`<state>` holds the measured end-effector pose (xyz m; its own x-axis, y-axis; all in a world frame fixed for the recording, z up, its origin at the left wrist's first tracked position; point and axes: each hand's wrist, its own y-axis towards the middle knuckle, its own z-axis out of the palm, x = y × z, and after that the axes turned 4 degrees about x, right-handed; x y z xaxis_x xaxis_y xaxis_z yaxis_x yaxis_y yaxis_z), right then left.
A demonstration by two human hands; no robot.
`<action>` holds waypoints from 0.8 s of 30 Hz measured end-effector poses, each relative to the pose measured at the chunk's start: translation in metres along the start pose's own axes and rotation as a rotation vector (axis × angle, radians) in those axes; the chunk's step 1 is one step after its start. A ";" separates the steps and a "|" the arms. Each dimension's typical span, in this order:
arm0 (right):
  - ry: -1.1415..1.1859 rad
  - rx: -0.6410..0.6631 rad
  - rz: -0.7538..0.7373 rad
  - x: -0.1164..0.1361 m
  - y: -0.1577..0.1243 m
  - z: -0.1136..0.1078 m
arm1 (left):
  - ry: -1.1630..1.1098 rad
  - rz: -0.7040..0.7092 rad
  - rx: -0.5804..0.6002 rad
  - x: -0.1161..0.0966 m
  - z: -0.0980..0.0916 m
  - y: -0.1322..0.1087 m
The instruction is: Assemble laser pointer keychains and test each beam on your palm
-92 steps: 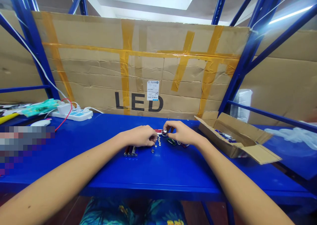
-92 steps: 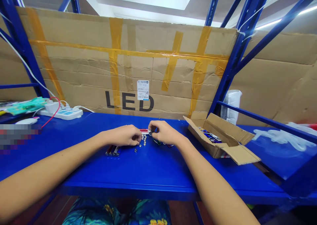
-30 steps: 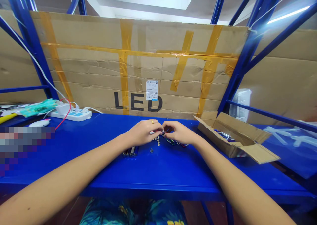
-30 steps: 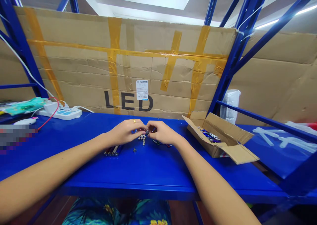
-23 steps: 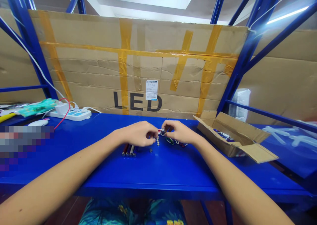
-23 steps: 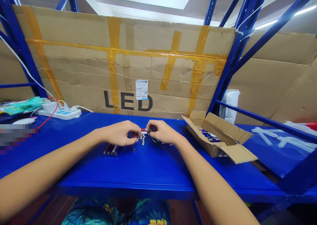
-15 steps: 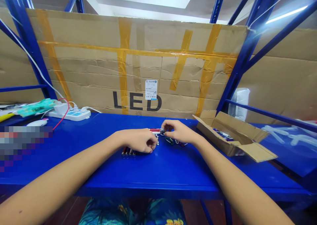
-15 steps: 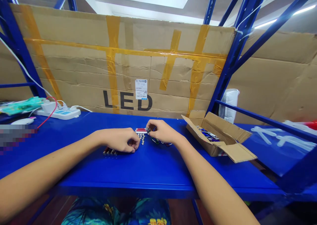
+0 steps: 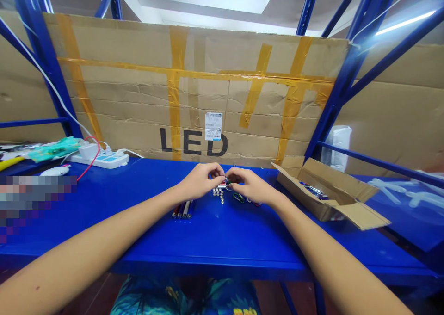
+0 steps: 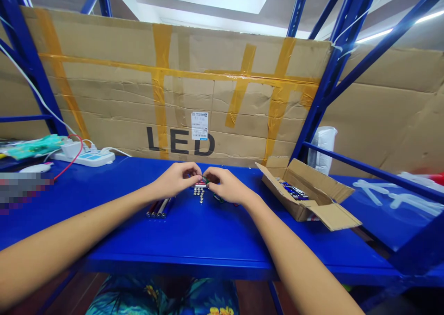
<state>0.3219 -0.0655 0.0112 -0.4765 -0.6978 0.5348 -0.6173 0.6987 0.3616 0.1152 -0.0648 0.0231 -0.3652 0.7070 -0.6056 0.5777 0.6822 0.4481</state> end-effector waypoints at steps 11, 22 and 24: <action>-0.157 -0.273 -0.138 0.010 0.001 0.004 | -0.334 -0.102 -0.041 0.000 0.001 0.003; -0.196 -0.232 -0.178 0.016 -0.001 0.004 | -0.305 -0.063 -0.029 0.002 0.003 0.002; -0.192 -0.223 -0.153 0.016 -0.001 0.005 | -0.290 -0.063 -0.035 0.002 0.003 0.002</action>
<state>0.3112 -0.0784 0.0154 -0.5114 -0.7995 0.3151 -0.5486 0.5859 0.5965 0.1179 -0.0628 0.0208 -0.1731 0.5835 -0.7934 0.5328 0.7330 0.4228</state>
